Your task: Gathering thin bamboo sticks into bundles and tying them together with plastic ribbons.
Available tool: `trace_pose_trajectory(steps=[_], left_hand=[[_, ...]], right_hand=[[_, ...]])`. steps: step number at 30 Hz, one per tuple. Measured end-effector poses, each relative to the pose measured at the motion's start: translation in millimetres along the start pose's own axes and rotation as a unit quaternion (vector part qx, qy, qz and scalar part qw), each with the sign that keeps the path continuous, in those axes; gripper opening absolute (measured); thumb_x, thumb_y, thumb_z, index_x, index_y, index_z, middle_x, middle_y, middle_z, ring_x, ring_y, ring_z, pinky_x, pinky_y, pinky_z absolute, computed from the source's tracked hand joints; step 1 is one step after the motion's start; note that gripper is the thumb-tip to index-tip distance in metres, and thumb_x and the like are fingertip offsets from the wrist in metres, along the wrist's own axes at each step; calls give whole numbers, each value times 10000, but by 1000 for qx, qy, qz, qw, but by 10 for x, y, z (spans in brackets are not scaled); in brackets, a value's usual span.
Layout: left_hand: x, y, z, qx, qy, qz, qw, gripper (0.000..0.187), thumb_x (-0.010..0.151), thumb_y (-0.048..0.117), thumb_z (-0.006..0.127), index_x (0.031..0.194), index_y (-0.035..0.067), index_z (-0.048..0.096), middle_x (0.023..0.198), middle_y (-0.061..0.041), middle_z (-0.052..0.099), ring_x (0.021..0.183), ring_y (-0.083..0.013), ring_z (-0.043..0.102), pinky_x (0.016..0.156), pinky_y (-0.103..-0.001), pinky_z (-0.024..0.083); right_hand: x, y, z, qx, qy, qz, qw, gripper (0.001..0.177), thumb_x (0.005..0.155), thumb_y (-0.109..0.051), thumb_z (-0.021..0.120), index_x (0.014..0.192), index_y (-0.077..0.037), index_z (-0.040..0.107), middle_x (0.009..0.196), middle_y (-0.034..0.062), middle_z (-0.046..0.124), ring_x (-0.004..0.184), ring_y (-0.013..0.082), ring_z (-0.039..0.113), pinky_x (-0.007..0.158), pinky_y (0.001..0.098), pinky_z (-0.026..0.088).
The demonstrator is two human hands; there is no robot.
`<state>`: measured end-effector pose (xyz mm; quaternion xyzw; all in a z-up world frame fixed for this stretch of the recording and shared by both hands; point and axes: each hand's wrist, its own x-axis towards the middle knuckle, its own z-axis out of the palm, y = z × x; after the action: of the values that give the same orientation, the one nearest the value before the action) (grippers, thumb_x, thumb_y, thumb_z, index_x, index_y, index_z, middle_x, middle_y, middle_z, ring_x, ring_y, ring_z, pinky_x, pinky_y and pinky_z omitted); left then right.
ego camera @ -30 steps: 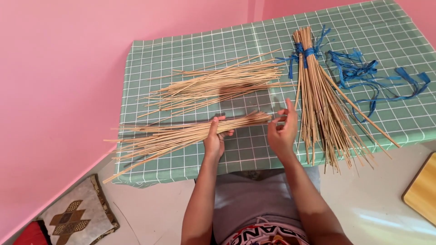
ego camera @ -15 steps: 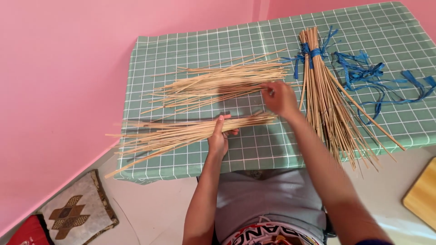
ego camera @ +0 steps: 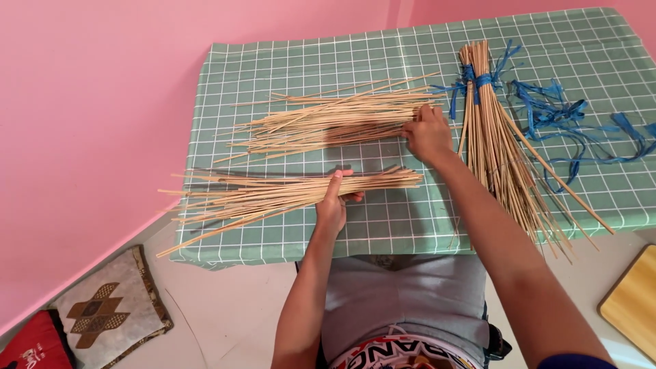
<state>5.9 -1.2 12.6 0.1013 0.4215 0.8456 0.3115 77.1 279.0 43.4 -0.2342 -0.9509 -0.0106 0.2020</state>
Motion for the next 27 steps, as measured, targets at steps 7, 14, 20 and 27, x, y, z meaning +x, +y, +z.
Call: trace_pose_trajectory(steps=[7, 14, 20, 27], left_hand=[[32, -52, -55, -2, -3, -9, 1000, 450, 1036, 355, 572, 1238, -36, 664, 857, -356, 724, 649, -347, 763, 526, -314, 657], [-24, 88, 51, 9, -26, 1, 1000, 523, 1032, 315, 562, 1448, -1, 534, 860, -330, 731, 661, -313, 764, 544, -291, 664], [7, 67, 59, 12, -34, 14, 999, 664, 1037, 326, 555, 1617, 138, 296, 922, -310, 741, 691, -314, 771, 550, -292, 672], [-22, 105, 103, 11, -8, 32, 999, 669, 1021, 319, 589, 1610, 172, 307, 913, -320, 732, 676, -335, 767, 545, -307, 681]], right_hand=[[66, 220, -97, 4, 61, -83, 995, 112, 903, -260, 733, 1001, -266, 787, 937, -19, 717, 1024, 231, 646, 1080, 504, 398], [104, -108, -778, 144, 153, -152, 966, 114, 1062, -260, 669, 1063, -242, 781, 920, -45, 699, 949, 201, 692, 1003, 391, 444], [-203, -556, -930, 233, 120, -236, 936, 211, 879, 55, 596, 943, -77, 748, 853, 134, 678, 861, 370, 666, 821, 478, 526], [-483, -893, -832, 179, 24, -192, 965, 173, 885, -126, 596, 872, -198, 753, 823, 60, 643, 811, 329, 661, 736, 444, 541]])
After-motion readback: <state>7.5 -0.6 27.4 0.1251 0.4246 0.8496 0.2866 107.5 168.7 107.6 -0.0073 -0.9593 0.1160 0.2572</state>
